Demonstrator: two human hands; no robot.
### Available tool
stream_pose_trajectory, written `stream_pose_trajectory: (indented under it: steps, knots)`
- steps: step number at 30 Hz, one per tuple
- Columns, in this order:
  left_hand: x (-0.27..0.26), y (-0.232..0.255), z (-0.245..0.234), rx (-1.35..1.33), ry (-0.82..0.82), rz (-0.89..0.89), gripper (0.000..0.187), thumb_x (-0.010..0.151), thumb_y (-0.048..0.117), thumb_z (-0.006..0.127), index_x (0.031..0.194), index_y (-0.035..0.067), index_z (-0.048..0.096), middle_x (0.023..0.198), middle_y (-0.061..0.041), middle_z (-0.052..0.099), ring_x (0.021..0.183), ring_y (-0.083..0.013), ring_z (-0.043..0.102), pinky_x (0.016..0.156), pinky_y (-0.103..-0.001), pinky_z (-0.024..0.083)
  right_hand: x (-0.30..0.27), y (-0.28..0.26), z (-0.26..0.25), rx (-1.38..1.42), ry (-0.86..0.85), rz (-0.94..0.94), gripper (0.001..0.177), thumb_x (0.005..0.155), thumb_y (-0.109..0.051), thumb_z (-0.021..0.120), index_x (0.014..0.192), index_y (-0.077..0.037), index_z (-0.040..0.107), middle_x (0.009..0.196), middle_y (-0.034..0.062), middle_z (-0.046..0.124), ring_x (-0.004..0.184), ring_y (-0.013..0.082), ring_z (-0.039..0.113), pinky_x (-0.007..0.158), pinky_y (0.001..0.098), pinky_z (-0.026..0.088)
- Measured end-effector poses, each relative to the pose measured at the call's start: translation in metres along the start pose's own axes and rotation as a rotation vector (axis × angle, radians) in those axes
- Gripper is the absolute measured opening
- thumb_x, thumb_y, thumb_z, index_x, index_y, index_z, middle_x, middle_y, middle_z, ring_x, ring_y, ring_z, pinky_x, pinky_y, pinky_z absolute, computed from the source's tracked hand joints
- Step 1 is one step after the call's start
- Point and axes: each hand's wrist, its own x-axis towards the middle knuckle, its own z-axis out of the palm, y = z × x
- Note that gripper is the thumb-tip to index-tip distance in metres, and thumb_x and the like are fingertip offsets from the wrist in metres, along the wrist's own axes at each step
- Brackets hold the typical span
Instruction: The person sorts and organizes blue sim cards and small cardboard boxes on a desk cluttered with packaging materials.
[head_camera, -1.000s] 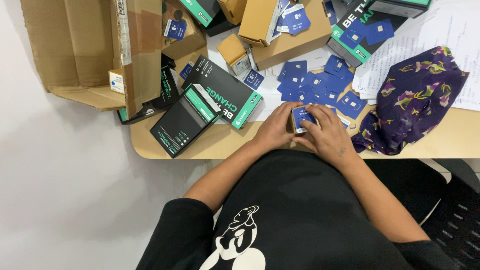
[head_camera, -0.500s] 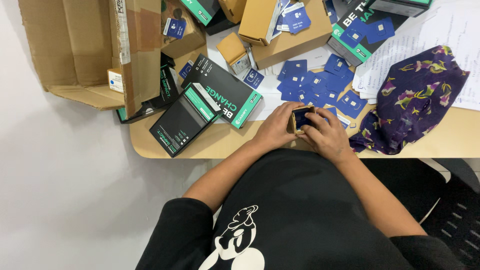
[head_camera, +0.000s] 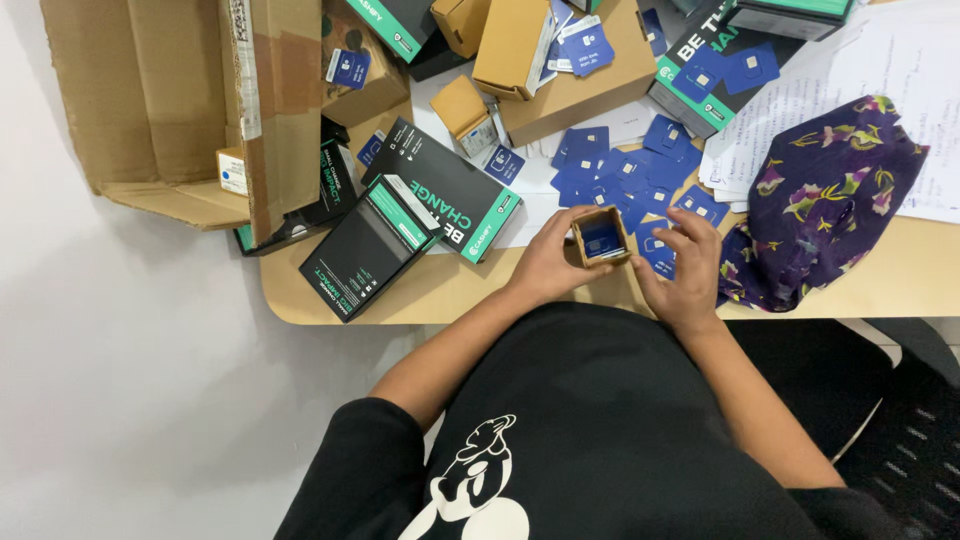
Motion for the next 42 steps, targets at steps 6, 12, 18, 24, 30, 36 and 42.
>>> stream_pose_trajectory:
  steps: [6,12,18,24,30,36,42]
  knots:
    - [0.000,0.009,-0.009,-0.036,0.073,-0.046,0.081,0.071,0.024,0.090,0.140,0.008,0.051,0.131,-0.012,0.062,0.120,-0.0267,0.066,0.097,-0.037,0.059,-0.014,0.009,-0.002,0.051,0.088,0.155,0.036,0.098,-0.015,0.074,0.126,0.000,0.057,0.140,0.0207,0.058,0.132,0.0383,0.056,0.115,0.0480,0.045]
    - [-0.011,0.019,-0.020,0.237,0.064,0.323,0.083,0.070,0.016,0.089,0.142,0.007,0.050,0.137,-0.016,0.060,0.131,-0.0343,0.057,0.111,-0.043,0.049,-0.011,0.008,-0.001,0.095,0.088,0.167,0.032,0.102,-0.017,0.071,0.126,0.000,0.057,0.136,0.0198,0.061,0.128,0.0365,0.058,0.112,0.0447,0.047]
    - [-0.014,0.013,-0.019,0.245,0.153,0.169,0.081,0.070,0.016,0.087,0.142,0.008,0.051,0.137,-0.015,0.059,0.131,-0.0353,0.057,0.111,-0.042,0.048,-0.012,0.006,-0.001,0.081,0.057,0.134,0.031,0.101,-0.017,0.071,0.124,0.000,0.058,0.134,0.0191,0.063,0.126,0.0366,0.059,0.110,0.0450,0.047]
    - [-0.016,0.008,-0.010,0.244,0.121,0.172,0.081,0.071,0.017,0.089,0.141,0.008,0.050,0.138,-0.016,0.058,0.132,-0.0360,0.055,0.113,-0.043,0.045,-0.004,-0.002,-0.005,0.089,0.030,0.135,0.023,0.100,-0.012,0.070,0.120,-0.001,0.063,0.132,0.0174,0.064,0.124,0.0372,0.060,0.109,0.0458,0.046]
    - [-0.016,0.001,-0.009,0.291,0.069,0.229,0.081,0.070,0.013,0.088,0.140,0.006,0.049,0.140,-0.015,0.057,0.134,-0.0367,0.053,0.113,-0.044,0.045,0.036,-0.037,-0.021,-0.068,-0.162,-0.074,0.028,0.085,-0.013,0.072,0.112,-0.011,0.077,0.138,0.0144,0.059,0.135,0.0420,0.048,0.113,0.0524,0.044]
    - [-0.012,-0.003,-0.006,0.293,0.041,0.246,0.082,0.070,0.010,0.087,0.141,0.006,0.048,0.141,-0.016,0.056,0.135,-0.0364,0.053,0.115,-0.045,0.045,0.071,-0.056,-0.002,-0.316,-0.441,-0.132,0.025,0.077,-0.017,0.073,0.100,-0.011,0.079,0.154,0.0234,0.047,0.143,0.0536,0.036,0.107,0.0562,0.042]
    - [-0.011,-0.002,-0.006,0.281,0.043,0.233,0.084,0.067,0.008,0.089,0.139,0.003,0.048,0.138,-0.019,0.055,0.132,-0.0392,0.052,0.113,-0.045,0.043,0.079,-0.056,0.010,-0.470,-0.625,-0.165,0.019,0.083,-0.021,0.066,0.086,-0.006,0.076,0.160,0.0267,0.035,0.147,0.0548,0.026,0.114,0.0610,0.035]
